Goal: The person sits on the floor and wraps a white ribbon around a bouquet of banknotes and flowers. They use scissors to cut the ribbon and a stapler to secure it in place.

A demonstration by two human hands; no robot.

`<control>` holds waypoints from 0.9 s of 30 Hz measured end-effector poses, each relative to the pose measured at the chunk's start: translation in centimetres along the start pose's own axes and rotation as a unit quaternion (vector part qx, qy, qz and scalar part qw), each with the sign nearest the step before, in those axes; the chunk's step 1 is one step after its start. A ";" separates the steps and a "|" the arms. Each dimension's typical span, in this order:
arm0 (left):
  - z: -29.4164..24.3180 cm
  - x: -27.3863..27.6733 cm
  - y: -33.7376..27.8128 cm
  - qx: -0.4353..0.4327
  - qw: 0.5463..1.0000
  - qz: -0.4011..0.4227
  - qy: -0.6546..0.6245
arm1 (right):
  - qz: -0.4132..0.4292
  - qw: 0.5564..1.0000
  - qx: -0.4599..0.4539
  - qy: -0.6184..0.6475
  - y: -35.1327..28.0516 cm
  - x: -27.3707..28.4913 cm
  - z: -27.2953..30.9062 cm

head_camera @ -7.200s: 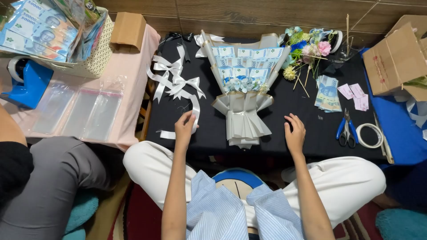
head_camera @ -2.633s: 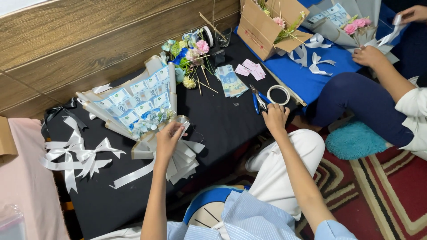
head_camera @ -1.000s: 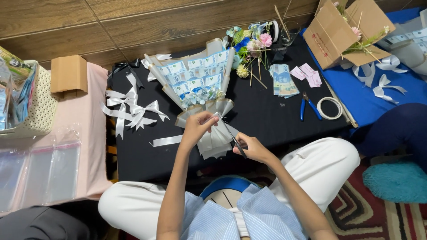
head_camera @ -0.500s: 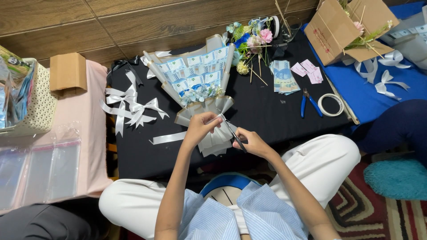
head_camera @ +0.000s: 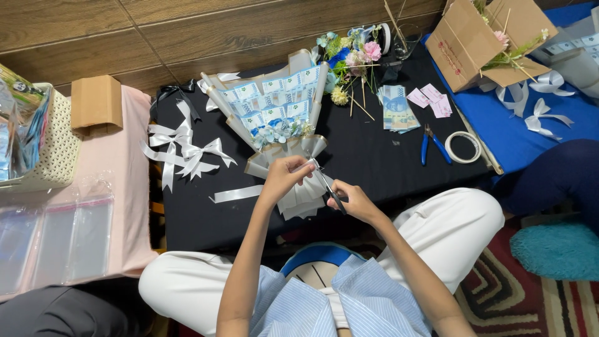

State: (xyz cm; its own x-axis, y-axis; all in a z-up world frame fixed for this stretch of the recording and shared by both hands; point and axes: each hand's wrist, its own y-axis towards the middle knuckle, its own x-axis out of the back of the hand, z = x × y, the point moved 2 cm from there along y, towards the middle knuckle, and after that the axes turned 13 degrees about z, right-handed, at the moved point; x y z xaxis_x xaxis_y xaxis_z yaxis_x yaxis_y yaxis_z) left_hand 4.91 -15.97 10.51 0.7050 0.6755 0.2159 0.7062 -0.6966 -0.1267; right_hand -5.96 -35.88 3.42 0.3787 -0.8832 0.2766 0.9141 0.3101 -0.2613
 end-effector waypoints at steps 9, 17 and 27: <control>-1.4 -1.4 1.8 -0.017 0.999 0.023 -0.018 | -0.038 0.999 -0.001 0.004 -1.3 1.0 0.2; -2.2 -3.2 4.2 -0.020 0.998 0.059 -0.031 | -0.075 0.997 0.001 0.006 -2.8 2.5 -0.6; -1.5 -4.6 6.5 -0.007 0.997 0.081 -0.015 | -0.102 0.994 0.006 0.027 -3.3 3.3 -3.0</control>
State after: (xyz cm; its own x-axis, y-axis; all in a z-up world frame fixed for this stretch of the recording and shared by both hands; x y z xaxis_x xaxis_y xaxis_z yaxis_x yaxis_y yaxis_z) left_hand 6.10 -23.97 10.17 0.8115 0.5604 0.1654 0.5821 -0.8001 -0.1450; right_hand -8.13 -40.90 2.45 0.1768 -0.9460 0.2719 0.9728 0.1259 -0.1946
